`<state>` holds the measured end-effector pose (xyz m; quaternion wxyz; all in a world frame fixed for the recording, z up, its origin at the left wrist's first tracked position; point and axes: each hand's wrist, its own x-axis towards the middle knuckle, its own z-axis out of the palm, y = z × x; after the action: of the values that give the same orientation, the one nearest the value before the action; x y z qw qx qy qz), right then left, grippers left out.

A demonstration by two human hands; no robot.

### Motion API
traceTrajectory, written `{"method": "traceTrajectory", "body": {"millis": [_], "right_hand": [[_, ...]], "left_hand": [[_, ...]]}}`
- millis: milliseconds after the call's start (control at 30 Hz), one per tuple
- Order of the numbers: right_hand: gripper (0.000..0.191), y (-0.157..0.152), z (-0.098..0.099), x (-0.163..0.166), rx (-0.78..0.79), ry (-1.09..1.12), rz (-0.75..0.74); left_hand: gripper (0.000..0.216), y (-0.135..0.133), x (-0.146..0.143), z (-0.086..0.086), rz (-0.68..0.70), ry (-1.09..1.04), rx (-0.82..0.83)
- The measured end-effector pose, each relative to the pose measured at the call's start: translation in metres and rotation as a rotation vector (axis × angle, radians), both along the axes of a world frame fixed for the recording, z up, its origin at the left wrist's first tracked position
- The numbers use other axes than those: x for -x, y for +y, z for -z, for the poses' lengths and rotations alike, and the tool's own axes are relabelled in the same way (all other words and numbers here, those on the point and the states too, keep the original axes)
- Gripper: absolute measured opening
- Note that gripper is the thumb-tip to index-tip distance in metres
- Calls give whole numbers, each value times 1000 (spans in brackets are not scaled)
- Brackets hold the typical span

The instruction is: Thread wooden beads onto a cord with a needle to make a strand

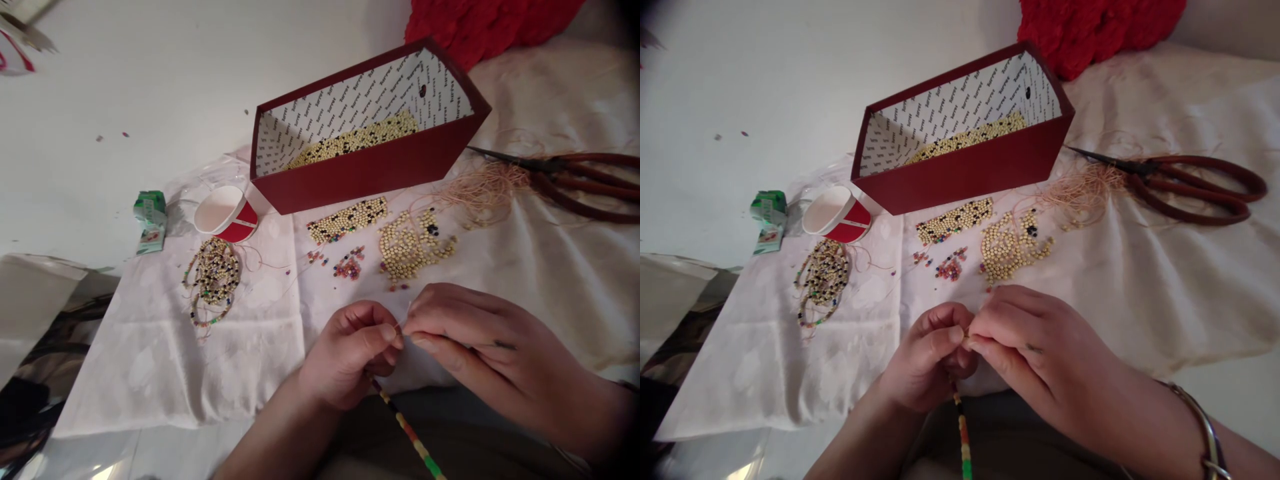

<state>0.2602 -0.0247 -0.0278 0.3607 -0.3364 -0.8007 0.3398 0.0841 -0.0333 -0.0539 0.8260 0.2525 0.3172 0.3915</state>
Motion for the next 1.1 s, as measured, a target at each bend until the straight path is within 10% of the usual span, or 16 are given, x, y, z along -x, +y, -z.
{"method": "traceTrajectory", "body": {"millis": [1100], "right_hand": [[17,-3,-4,-5,-168,32,210]], "left_hand": [[9,4,-1,-2,-17,-116,24]]}}
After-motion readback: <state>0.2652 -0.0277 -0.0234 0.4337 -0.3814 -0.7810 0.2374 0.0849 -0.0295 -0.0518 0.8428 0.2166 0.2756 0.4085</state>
